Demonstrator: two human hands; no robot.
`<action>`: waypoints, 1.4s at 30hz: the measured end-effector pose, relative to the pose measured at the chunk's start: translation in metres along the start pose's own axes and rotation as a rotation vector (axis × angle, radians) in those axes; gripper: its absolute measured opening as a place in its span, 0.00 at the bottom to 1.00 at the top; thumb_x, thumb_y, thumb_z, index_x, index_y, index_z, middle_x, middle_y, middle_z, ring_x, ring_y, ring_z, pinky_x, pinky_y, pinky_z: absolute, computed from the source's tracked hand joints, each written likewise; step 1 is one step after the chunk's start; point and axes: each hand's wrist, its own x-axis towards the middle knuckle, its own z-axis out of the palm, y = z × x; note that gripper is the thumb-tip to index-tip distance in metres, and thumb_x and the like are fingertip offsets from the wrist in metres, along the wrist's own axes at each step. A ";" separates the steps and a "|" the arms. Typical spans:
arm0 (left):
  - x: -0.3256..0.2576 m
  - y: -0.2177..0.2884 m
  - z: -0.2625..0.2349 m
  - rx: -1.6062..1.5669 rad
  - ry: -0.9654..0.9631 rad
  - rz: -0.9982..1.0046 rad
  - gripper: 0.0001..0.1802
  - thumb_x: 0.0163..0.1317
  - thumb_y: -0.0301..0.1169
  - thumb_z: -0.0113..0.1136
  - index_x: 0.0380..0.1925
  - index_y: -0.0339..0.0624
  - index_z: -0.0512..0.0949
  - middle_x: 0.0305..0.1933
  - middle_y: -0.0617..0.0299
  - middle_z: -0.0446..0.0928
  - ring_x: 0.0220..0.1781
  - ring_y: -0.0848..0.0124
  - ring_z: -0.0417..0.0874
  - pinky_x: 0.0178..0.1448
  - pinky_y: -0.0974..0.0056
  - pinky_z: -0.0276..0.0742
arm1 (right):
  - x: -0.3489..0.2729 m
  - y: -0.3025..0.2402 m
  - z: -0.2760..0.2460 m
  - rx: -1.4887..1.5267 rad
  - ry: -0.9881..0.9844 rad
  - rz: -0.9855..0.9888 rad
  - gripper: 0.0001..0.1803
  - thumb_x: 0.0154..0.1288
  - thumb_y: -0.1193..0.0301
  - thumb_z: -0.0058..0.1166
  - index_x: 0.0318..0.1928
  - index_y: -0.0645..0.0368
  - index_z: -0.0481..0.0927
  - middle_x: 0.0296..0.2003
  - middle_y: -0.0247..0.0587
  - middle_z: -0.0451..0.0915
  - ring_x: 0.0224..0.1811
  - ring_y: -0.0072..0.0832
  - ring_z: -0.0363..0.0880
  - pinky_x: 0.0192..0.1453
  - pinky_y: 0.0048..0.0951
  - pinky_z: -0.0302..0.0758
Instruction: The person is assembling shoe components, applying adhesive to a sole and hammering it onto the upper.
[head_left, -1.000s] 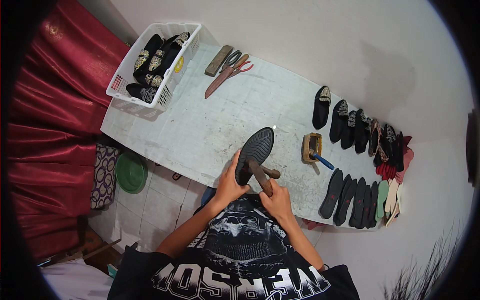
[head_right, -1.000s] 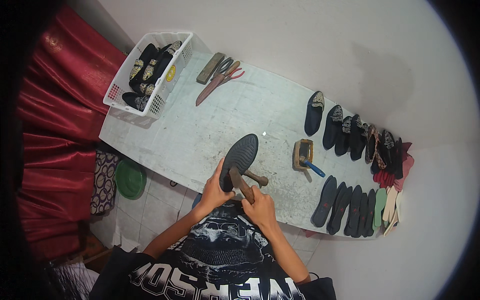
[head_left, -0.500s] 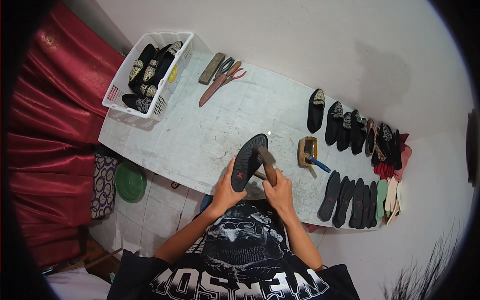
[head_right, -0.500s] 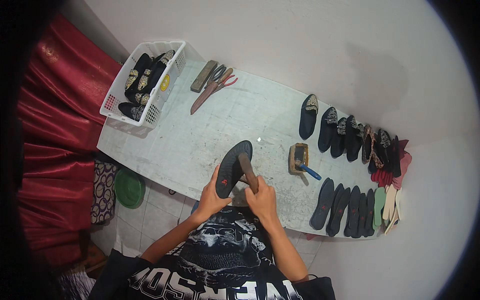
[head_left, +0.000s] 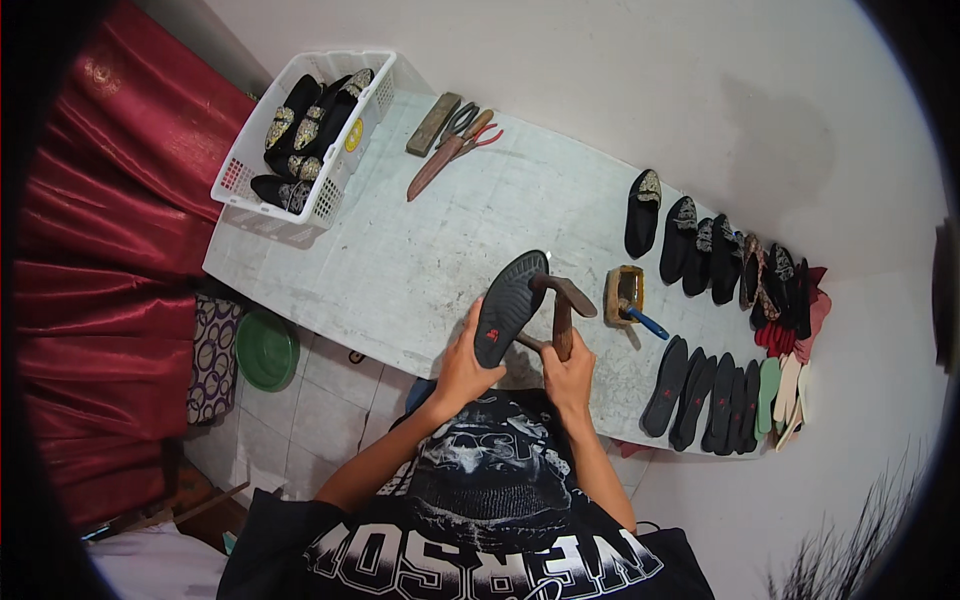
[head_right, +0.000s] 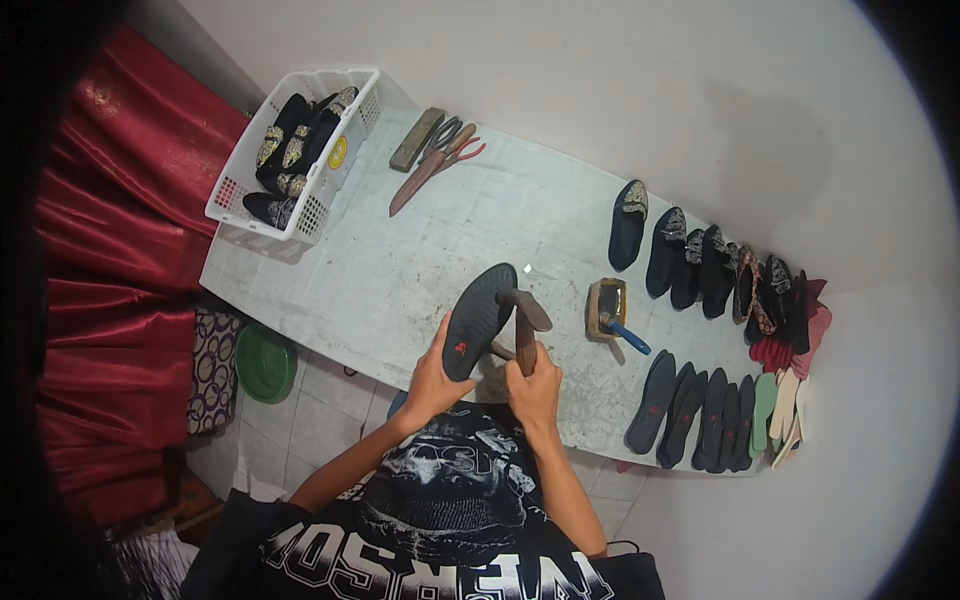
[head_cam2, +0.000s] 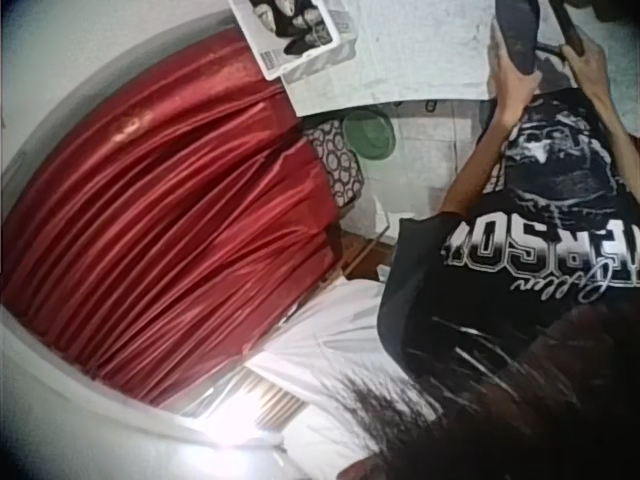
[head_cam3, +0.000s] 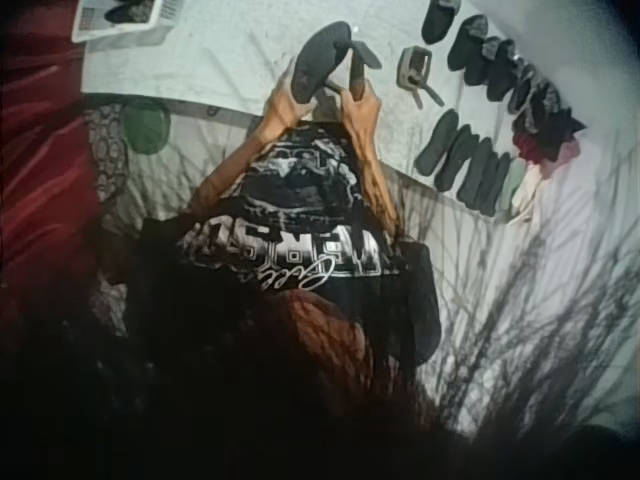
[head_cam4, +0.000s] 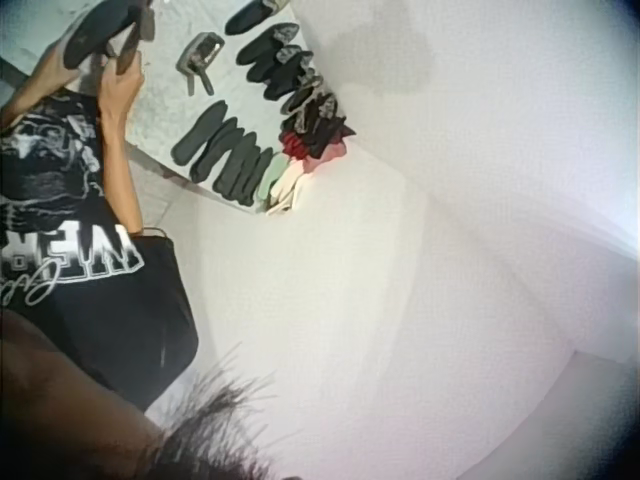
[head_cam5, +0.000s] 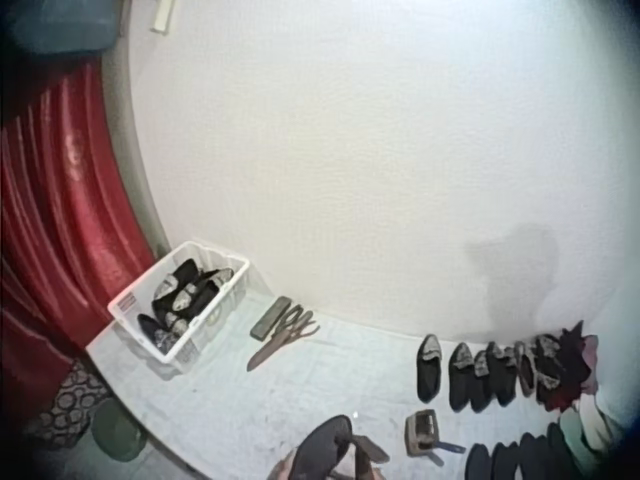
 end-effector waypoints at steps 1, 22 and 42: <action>0.002 0.001 0.001 -0.010 0.008 0.005 0.63 0.47 0.27 0.71 0.83 0.45 0.47 0.74 0.37 0.68 0.73 0.38 0.72 0.72 0.50 0.74 | -0.006 0.003 0.001 0.032 0.016 0.010 0.11 0.61 0.70 0.55 0.34 0.68 0.74 0.18 0.49 0.68 0.21 0.27 0.67 0.29 0.39 0.69; 0.042 0.008 0.005 0.144 0.017 0.036 0.67 0.42 0.29 0.76 0.83 0.61 0.49 0.50 0.42 0.76 0.55 0.40 0.81 0.59 0.47 0.79 | -0.031 0.009 -0.002 -0.104 -0.089 -0.065 0.14 0.58 0.69 0.56 0.39 0.68 0.77 0.22 0.65 0.76 0.27 0.64 0.80 0.33 0.49 0.75; 0.022 0.005 -0.004 0.124 0.014 0.058 0.66 0.44 0.28 0.76 0.83 0.60 0.48 0.53 0.39 0.78 0.56 0.40 0.82 0.60 0.47 0.79 | -0.012 0.004 -0.012 -0.322 -0.155 -0.148 0.14 0.57 0.66 0.59 0.37 0.64 0.77 0.24 0.66 0.79 0.29 0.66 0.80 0.35 0.56 0.75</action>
